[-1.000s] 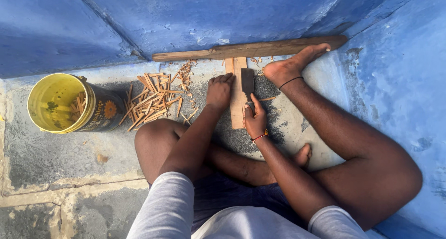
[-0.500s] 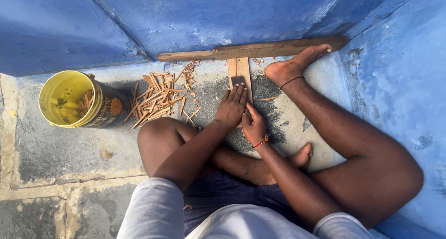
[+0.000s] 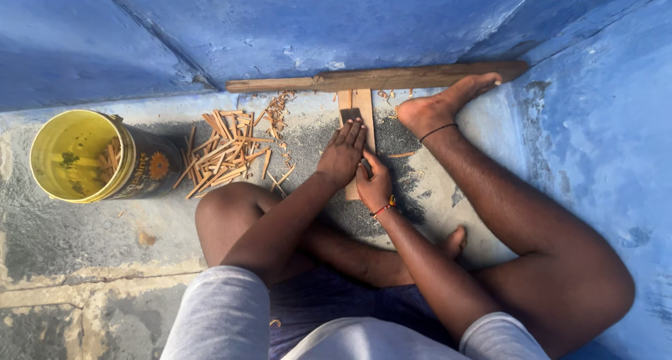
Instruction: The person sits on the floor and uses a hand chisel to carve thin strips from a rectangular wooden block. The person repeatedly shaves the wood, creating a pile of shavings on the floor and occasionally placing some into a nearby yellow bucket.
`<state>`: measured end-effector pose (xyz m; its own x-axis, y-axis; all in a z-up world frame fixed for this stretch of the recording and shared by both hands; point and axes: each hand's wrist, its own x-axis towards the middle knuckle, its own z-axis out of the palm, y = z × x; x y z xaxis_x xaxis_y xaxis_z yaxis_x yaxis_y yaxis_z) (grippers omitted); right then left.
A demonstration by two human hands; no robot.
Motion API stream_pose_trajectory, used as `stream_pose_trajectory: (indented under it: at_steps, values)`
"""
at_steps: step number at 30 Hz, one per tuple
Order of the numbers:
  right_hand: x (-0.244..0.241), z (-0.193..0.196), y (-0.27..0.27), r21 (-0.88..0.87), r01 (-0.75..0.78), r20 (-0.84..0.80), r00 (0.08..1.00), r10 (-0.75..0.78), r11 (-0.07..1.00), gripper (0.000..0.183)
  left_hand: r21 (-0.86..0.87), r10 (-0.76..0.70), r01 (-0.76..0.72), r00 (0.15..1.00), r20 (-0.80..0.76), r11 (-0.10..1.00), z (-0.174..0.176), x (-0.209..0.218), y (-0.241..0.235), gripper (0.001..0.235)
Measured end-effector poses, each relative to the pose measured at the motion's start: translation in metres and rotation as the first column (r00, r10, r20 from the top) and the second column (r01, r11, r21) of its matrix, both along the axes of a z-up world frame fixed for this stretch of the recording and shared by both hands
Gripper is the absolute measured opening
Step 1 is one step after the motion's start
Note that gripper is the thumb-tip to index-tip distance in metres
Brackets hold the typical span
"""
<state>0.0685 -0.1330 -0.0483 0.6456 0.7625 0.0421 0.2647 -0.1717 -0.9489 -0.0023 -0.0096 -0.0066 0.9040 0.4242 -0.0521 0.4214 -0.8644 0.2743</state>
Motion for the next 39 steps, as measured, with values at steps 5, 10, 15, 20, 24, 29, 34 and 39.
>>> stream_pose_trajectory:
  at_steps: [5,10,15,20,24,29,34,39]
  values:
    - [-0.002,0.023,-0.005,-0.302,-0.014,-0.313,0.946,-0.086,0.953,0.050,-0.055,-0.016,0.013,0.998,-0.059,0.998,0.005,0.000,-0.002,0.087]
    - [0.003,-0.001,-0.001,0.174,-0.081,0.280,0.960,0.030,0.981,0.043,0.007,-0.022,0.023,0.999,-0.045,1.000,-0.003,0.003,0.001,0.077]
    - [-0.003,0.008,-0.010,-0.285,0.030,-0.030,0.999,-0.040,0.958,0.046,-0.073,-0.028,0.022,0.996,-0.088,0.997,-0.005,-0.001,-0.005,0.076]
    - [0.010,-0.008,0.007,-0.061,0.012,0.217,0.976,0.001,0.998,0.040,-0.044,-0.019,0.015,0.996,-0.086,0.999,-0.004,0.011,0.009,0.071]
    - [0.028,-0.033,0.036,-0.006,0.010,0.297,0.955,-0.008,1.000,0.038,-0.052,0.026,-0.036,0.985,-0.170,0.998,0.000,0.031,0.043,0.075]
    - [0.020,-0.012,0.042,-0.005,0.013,0.163,0.986,-0.012,1.000,0.042,-0.026,0.026,-0.026,0.999,-0.030,0.999,-0.007,0.022,0.040,0.073]
    - [0.012,0.012,0.036,-0.414,0.005,-0.255,0.959,-0.121,0.910,0.052,-0.008,0.053,-0.053,0.998,0.018,0.999,-0.004,0.014,0.030,0.072]
    - [0.000,0.008,-0.010,-0.018,-0.018,0.027,0.999,0.018,1.000,0.045,0.063,0.014,-0.012,0.999,-0.033,0.998,-0.004,0.001,-0.006,0.061]
